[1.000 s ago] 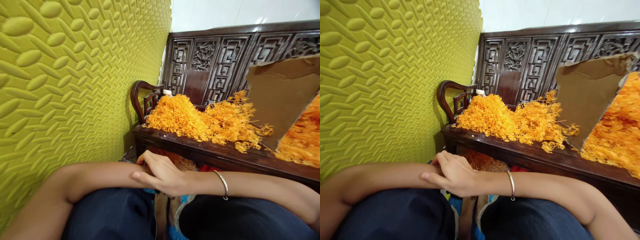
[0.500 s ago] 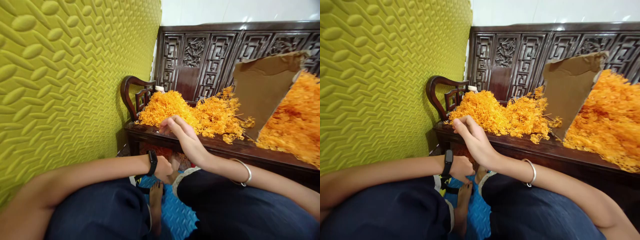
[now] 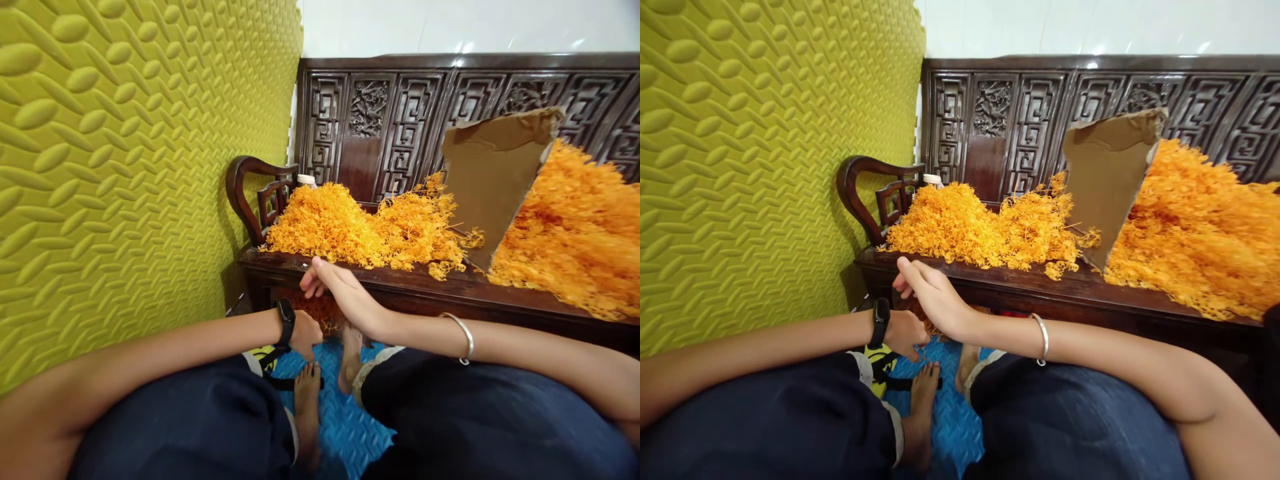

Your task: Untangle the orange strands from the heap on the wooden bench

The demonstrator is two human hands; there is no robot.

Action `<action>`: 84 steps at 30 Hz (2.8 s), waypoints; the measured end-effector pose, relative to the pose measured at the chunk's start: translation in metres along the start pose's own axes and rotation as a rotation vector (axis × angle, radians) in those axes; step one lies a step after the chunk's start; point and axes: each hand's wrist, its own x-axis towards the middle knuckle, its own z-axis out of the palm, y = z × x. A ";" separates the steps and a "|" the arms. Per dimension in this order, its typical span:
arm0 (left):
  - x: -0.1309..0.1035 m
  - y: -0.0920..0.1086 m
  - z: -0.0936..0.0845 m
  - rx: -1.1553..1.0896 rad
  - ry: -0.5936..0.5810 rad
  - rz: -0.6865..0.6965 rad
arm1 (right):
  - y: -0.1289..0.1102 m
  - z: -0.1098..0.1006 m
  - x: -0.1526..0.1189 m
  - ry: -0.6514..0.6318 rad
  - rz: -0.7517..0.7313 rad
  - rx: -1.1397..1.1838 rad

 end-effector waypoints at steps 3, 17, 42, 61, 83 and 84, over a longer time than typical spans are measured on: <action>-0.002 0.000 0.000 -0.035 0.016 -0.028 | 0.015 0.002 0.000 -0.015 0.149 0.040; 0.005 -0.007 0.006 -0.142 -0.011 -0.044 | 0.024 -0.017 -0.014 -0.005 0.289 0.072; -0.008 0.033 -0.007 -0.325 -0.085 0.119 | 0.016 -0.013 -0.018 -0.074 0.339 0.096; -0.027 0.048 -0.018 -0.156 -0.094 0.056 | 0.009 -0.023 -0.033 -0.040 0.355 0.156; -0.026 0.053 -0.075 -0.109 0.202 0.146 | 0.087 -0.004 0.035 -0.427 0.178 -0.312; -0.024 0.050 -0.080 -0.099 0.244 0.160 | 0.091 -0.010 0.038 -0.404 0.126 -0.400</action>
